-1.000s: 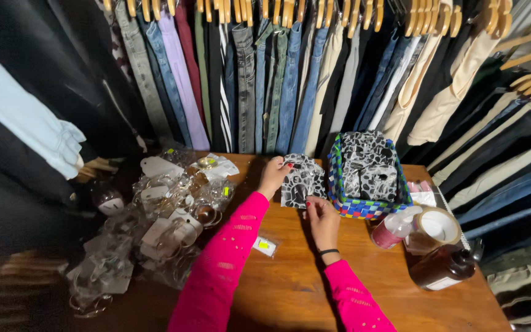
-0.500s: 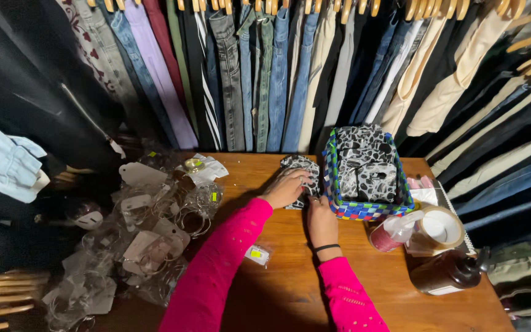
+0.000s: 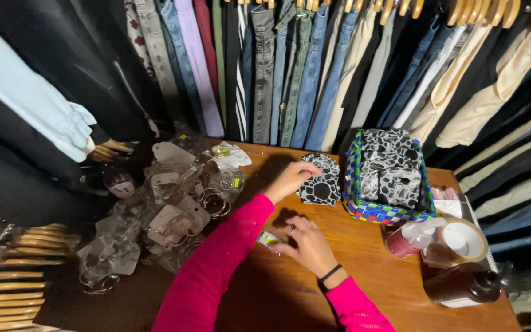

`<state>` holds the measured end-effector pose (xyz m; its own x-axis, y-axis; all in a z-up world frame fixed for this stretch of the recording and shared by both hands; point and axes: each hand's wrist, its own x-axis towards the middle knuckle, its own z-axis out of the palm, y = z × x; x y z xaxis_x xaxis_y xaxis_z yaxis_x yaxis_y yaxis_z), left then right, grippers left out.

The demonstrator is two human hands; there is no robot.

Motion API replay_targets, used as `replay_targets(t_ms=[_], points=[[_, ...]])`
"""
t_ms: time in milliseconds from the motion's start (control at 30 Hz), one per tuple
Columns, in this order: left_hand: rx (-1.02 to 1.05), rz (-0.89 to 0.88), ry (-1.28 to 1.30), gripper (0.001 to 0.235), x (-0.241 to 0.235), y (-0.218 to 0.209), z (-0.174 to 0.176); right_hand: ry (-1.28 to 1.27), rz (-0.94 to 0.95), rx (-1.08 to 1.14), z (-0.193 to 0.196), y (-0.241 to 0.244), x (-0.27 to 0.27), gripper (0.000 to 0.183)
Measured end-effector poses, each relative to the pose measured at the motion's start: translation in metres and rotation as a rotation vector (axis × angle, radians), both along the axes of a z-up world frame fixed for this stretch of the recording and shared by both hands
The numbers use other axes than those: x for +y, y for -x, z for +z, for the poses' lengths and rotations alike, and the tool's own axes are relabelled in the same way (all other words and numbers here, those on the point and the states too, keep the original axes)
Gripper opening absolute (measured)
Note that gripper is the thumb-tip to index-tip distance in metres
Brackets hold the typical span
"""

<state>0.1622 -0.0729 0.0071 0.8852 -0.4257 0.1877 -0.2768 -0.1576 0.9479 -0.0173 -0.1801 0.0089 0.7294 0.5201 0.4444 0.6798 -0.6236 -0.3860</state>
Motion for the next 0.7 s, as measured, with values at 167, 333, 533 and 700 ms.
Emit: replay_targets(t_ms=[167,333,533,700], points=[[0.014,0.211,-0.086,0.028,0.051,0.098,0.044,0.121,0.031,0.044,-0.012,0.013,0.004,0.052],[0.055,0.379,-0.294,0.035,0.082,0.153,-0.002,0.055,-0.047,-0.029,-0.017,0.014,0.007,0.025],[0.191,0.281,0.187,0.045,0.089,0.171,-0.063,-0.725,-0.212,0.608,-0.045,-0.002,0.009,0.023],[0.237,0.511,0.383,0.023,0.077,0.177,-0.068,-1.070,-0.192,0.853,-0.053,0.001,0.014,0.026]])
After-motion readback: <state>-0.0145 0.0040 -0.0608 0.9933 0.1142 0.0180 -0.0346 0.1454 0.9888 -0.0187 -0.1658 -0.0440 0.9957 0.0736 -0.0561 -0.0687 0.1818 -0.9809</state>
